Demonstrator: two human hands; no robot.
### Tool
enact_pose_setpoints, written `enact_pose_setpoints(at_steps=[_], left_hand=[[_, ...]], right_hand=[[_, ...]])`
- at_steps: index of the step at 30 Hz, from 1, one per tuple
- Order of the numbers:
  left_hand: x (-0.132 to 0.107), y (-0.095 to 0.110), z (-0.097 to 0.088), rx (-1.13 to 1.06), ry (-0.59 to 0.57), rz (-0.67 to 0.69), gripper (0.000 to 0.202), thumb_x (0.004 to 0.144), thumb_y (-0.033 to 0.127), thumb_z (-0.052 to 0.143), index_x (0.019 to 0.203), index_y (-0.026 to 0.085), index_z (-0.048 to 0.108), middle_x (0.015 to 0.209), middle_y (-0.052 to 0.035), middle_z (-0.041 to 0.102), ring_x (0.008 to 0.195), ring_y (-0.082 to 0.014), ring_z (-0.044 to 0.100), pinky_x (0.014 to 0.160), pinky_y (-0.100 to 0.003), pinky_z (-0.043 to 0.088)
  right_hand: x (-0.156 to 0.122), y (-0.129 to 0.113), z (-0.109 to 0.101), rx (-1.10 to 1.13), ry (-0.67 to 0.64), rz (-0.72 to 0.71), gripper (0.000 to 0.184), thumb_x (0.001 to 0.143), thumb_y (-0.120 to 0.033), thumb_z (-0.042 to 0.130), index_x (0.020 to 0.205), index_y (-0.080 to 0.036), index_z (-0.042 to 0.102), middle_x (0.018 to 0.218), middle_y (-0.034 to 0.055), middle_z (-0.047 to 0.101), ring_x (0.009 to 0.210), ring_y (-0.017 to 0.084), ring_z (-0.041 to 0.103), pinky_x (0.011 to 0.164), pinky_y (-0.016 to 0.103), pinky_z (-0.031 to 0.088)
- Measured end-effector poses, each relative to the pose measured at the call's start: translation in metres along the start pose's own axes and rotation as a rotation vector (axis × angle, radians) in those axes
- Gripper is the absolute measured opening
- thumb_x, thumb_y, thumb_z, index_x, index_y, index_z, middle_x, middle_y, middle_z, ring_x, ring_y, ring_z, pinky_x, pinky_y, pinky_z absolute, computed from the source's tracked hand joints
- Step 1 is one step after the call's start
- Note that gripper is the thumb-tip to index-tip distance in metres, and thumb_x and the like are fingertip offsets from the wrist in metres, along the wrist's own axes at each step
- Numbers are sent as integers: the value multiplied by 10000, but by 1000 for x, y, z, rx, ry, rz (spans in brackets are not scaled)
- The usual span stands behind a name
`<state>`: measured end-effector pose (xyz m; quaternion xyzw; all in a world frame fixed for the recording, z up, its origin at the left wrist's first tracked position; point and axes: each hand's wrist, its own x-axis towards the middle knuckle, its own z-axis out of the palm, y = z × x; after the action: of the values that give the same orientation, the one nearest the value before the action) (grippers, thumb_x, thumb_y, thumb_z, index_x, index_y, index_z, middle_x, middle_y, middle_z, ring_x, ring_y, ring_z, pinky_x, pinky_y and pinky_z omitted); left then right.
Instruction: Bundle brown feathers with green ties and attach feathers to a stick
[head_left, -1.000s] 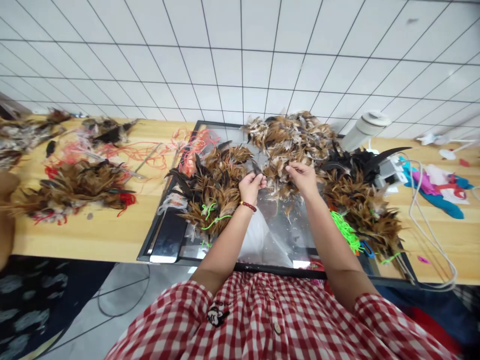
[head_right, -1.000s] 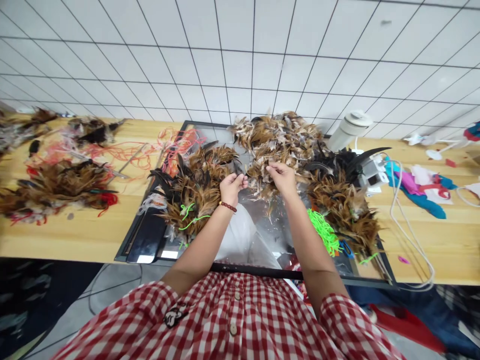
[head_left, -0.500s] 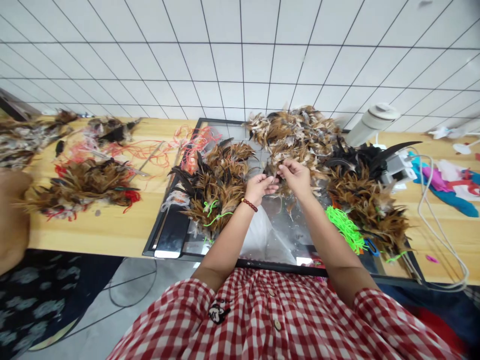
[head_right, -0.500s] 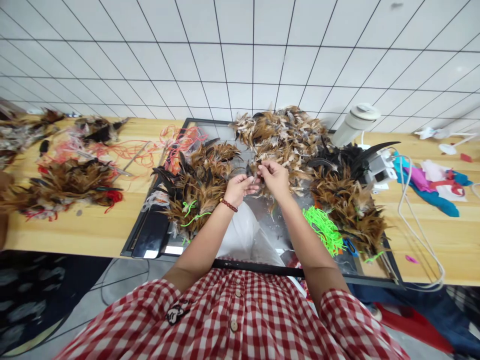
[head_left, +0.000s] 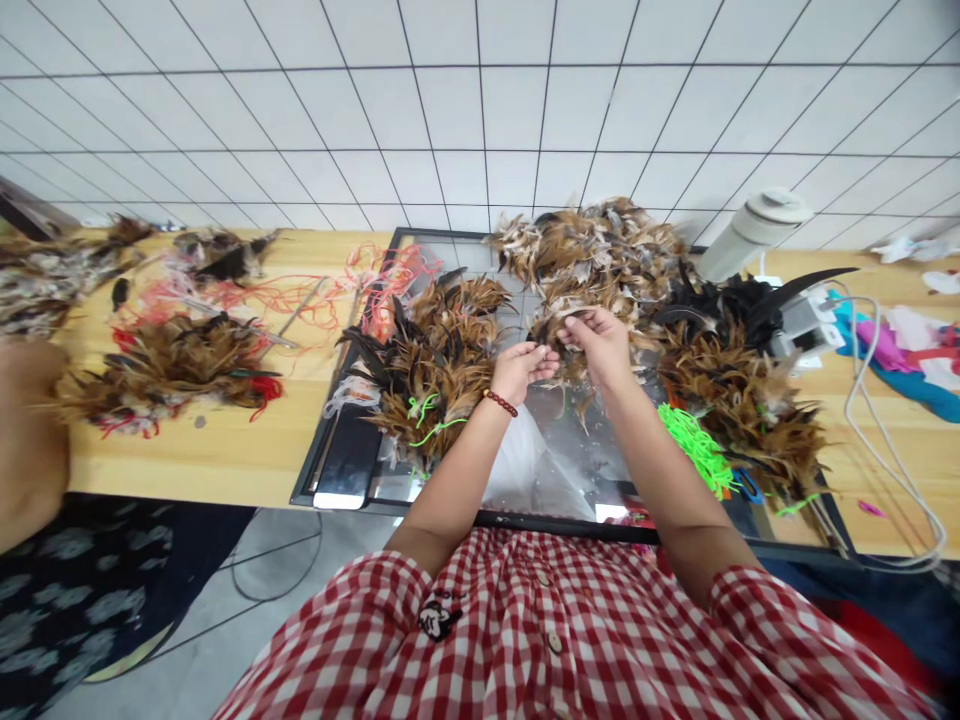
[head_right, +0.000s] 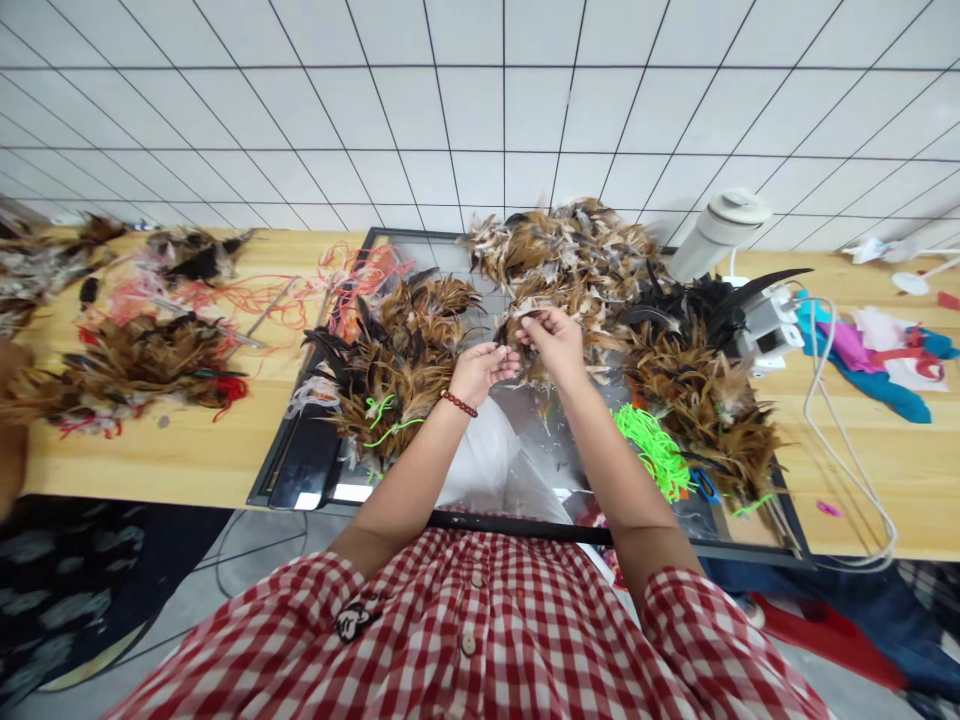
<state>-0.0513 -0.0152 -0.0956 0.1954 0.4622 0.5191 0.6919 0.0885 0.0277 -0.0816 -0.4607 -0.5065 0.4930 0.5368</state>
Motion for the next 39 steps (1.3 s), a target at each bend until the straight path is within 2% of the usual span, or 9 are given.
enact_pose_setpoints(at_steps=[7, 9, 12, 17, 19, 24, 30, 36, 39], left_hand=[[-2, 7, 3, -103, 98, 26, 140, 915, 113, 719, 784, 129, 672, 618, 15, 676, 514, -57, 607, 570, -193, 455], [-3, 7, 4, -120, 108, 27, 143, 932, 104, 693, 793, 128, 671, 635, 10, 688, 525, -58, 618, 584, -195, 463], [-4, 6, 3, -82, 46, 26, 117, 910, 130, 736, 802, 125, 691, 645, -2, 698, 524, -66, 619, 576, -205, 462], [-6, 2, 1, -8, -167, -16, 179, 826, 217, 850, 778, 118, 709, 605, -1, 671, 485, -74, 591, 500, -206, 414], [-7, 1, 0, 15, -220, -49, 186, 818, 221, 858, 771, 114, 712, 605, -8, 682, 481, -82, 600, 490, -207, 418], [-8, 0, 1, 33, -270, -81, 167, 862, 262, 829, 856, 114, 751, 758, -74, 787, 609, -122, 711, 597, -227, 521], [-6, -2, -2, 58, -295, -126, 197, 865, 287, 830, 850, 107, 752, 798, -107, 802, 656, -150, 741, 638, -252, 542], [-2, -3, -2, 18, -195, -132, 148, 849, 215, 835, 798, 115, 738, 750, -69, 775, 659, -129, 725, 681, -253, 549], [-1, -2, 1, -100, -90, -40, 147, 815, 139, 840, 745, 133, 712, 699, -11, 729, 691, -98, 700, 702, -223, 535]], right_hand=[[15, -13, -37, -90, 272, -238, 354, 811, -567, 716, 881, -235, 615, 770, 8, 643, 624, 137, 580, 645, 301, 497], [17, -14, -48, -286, 193, -236, 304, 805, -515, 734, 836, -222, 661, 755, 16, 652, 644, 148, 578, 684, 318, 493], [13, -16, -51, -585, -130, -100, 257, 693, -421, 831, 770, -199, 727, 733, 22, 676, 686, 170, 592, 748, 345, 494], [1, -18, -21, -191, -417, 100, 429, 683, -579, 839, 795, -192, 693, 761, 8, 685, 709, 142, 596, 719, 301, 497], [-3, -18, -10, -83, -422, 144, 511, 629, -636, 880, 715, -196, 633, 679, -11, 633, 631, 119, 550, 631, 273, 460], [-3, -13, -4, -62, -241, 177, 551, 523, -635, 937, 635, -201, 617, 588, -16, 600, 539, 110, 500, 520, 264, 408], [0, -7, -9, -190, -266, 144, 458, 565, -550, 907, 600, -188, 628, 573, -7, 595, 551, 114, 500, 538, 275, 405], [1, -3, -7, -180, -276, 112, 471, 554, -561, 914, 657, -202, 627, 615, -23, 611, 575, 119, 514, 553, 269, 420], [3, -3, -10, -199, -277, 96, 487, 574, -587, 907, 738, -191, 678, 659, -7, 648, 602, 127, 541, 597, 277, 431]])
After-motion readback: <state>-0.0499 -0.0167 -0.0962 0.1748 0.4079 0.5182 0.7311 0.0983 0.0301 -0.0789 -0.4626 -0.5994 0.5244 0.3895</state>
